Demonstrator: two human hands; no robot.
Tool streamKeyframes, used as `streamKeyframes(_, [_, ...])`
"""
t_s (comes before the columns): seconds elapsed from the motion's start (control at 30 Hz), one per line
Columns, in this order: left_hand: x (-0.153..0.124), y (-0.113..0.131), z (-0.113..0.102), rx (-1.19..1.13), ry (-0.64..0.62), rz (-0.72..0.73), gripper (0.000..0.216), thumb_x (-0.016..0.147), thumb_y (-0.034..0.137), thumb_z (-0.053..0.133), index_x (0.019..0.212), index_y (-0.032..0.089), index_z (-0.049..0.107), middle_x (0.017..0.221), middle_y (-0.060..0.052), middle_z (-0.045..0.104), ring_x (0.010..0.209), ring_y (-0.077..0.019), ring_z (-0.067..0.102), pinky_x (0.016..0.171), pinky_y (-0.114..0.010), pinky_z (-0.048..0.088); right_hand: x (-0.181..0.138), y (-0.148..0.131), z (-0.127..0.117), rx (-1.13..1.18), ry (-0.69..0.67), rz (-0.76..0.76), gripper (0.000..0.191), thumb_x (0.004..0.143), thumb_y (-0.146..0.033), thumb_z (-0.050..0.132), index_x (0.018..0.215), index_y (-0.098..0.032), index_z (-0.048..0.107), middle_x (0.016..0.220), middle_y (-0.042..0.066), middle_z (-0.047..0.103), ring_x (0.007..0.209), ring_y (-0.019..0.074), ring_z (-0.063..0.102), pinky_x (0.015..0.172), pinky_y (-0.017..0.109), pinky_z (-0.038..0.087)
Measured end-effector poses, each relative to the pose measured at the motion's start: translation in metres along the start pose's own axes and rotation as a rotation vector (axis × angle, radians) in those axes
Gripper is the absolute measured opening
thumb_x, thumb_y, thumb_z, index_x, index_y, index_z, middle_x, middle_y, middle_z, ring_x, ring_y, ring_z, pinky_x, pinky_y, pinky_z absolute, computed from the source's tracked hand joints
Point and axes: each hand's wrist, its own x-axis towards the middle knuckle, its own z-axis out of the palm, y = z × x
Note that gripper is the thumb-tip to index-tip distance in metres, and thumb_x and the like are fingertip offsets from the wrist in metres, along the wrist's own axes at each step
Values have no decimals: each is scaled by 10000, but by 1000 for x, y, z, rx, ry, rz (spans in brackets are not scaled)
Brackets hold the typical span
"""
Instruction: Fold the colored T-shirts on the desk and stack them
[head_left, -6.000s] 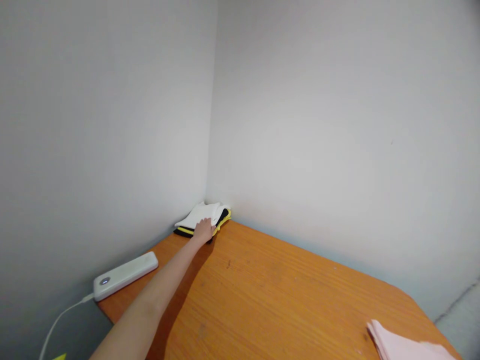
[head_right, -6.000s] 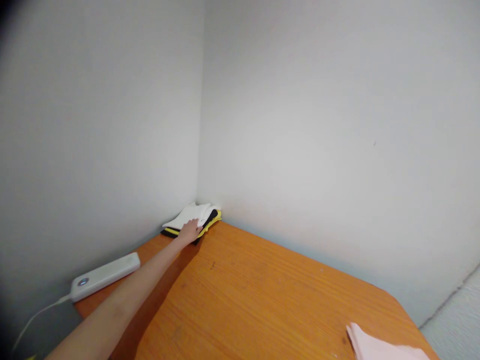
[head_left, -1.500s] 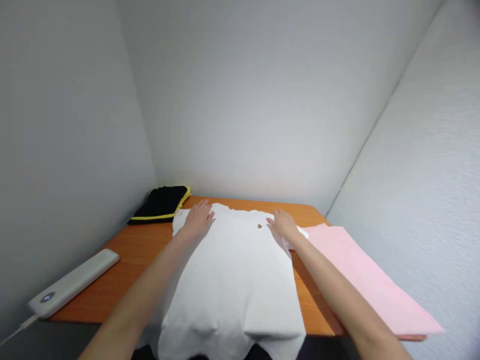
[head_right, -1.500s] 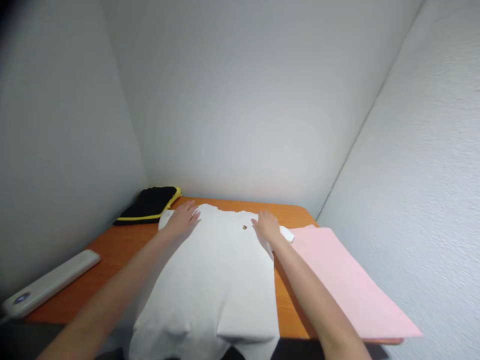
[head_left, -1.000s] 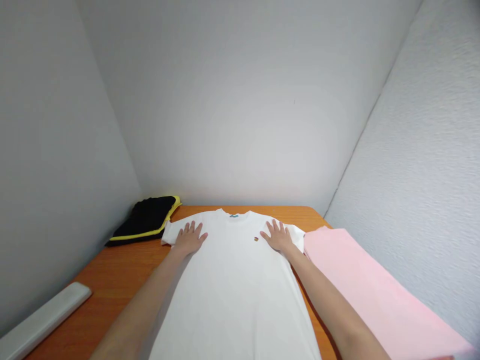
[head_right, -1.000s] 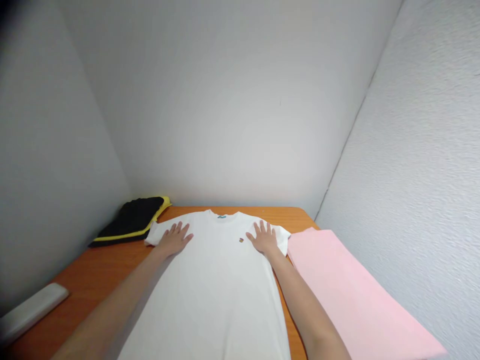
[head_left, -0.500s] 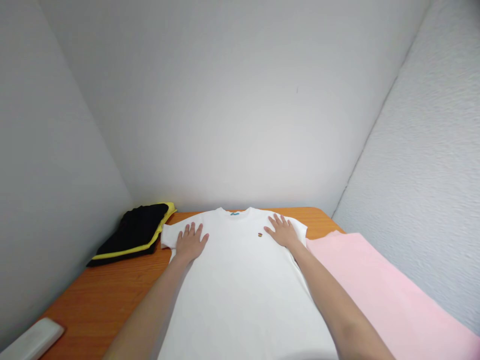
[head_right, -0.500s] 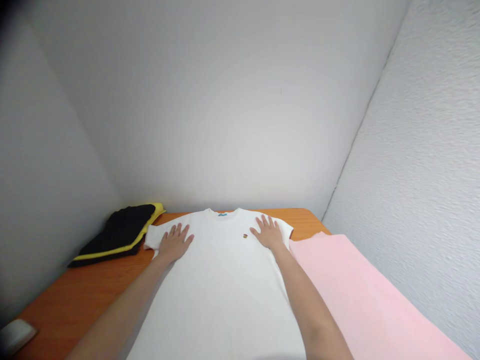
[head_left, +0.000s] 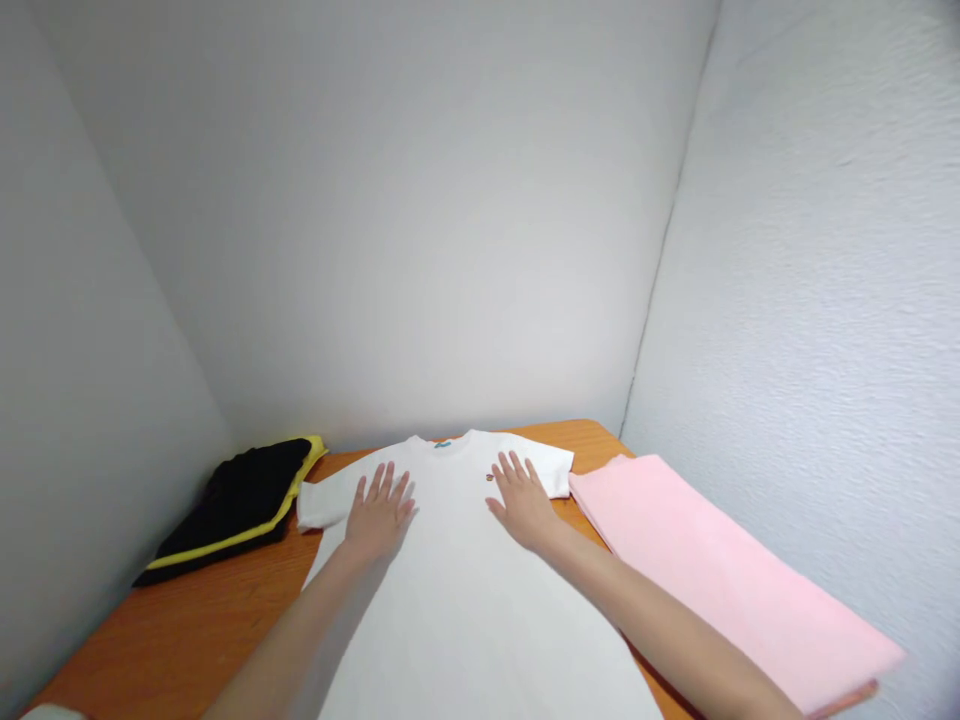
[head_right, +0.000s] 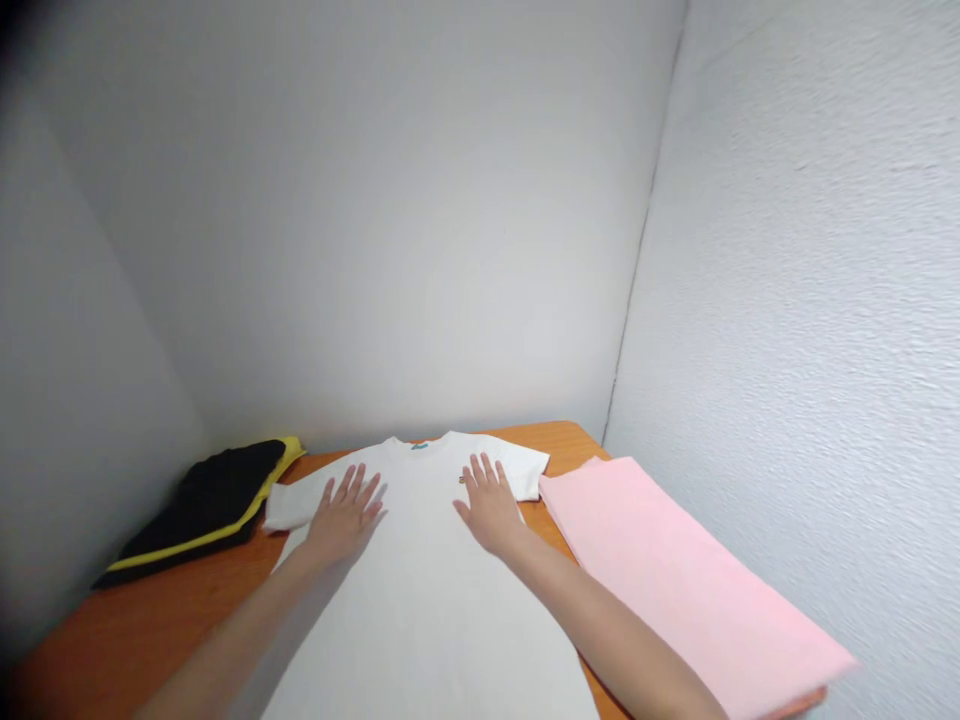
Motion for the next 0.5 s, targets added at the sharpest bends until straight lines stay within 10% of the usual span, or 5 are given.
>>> streamKeyframes(0.23, [-75, 12, -7, -134, -239, -7, 593, 973, 487, 218, 1510, 238, 243, 1590, -74, 135, 1470, -289, 92, 1147, -578, 107, -132, -20, -46, 201, -254, 49, 823, 922, -712, 268, 1525, -155, 217, 1581, 82, 60, 1451, 301, -20, 1178, 496, 35])
streamKeyframes(0.5, [-100, 14, -13, -109, -275, -69, 634, 959, 523, 240, 1516, 224, 201, 1590, -67, 82, 1469, -279, 80, 1156, -563, 121, -179, -18, -50, 265, -258, 108, 798, 932, -697, 273, 1532, -181, 179, 1579, 45, 10, 1450, 297, -20, 1187, 488, 33])
